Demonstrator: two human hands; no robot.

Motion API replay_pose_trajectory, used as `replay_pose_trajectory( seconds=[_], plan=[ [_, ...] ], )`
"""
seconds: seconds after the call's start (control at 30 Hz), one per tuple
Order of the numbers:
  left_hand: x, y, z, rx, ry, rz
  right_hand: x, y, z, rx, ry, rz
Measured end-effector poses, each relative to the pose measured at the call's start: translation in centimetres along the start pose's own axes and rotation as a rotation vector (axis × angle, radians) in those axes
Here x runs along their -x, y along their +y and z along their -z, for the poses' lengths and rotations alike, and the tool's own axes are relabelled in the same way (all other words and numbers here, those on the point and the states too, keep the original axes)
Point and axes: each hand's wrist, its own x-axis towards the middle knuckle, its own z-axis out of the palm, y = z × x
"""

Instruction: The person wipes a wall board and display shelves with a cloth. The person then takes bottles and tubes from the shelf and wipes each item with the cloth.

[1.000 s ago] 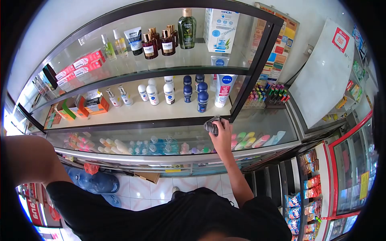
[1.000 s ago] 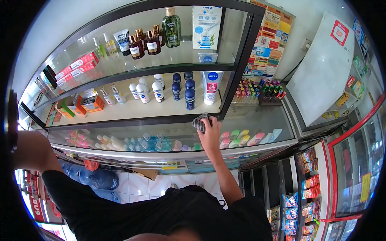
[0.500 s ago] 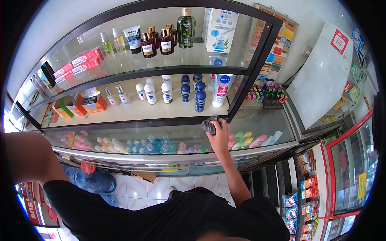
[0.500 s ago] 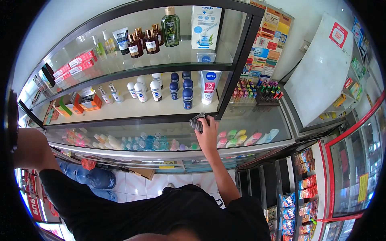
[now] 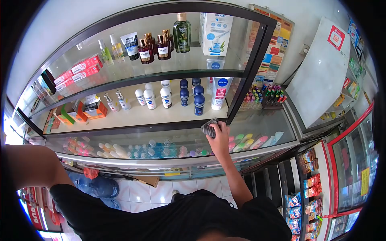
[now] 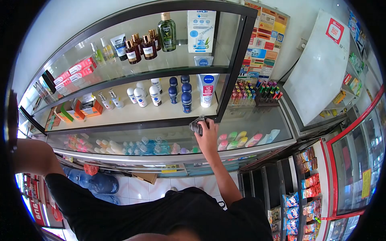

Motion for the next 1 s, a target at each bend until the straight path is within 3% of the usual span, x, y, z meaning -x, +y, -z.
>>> replay_pose_trajectory(
  seconds=[1.0],
  plan=[
    [-0.01, -0.44, -0.8, 0.003, -0.026, 0.06, -0.01, 0.33, -0.21, -0.015, 0.017, 0.038]
  ],
)
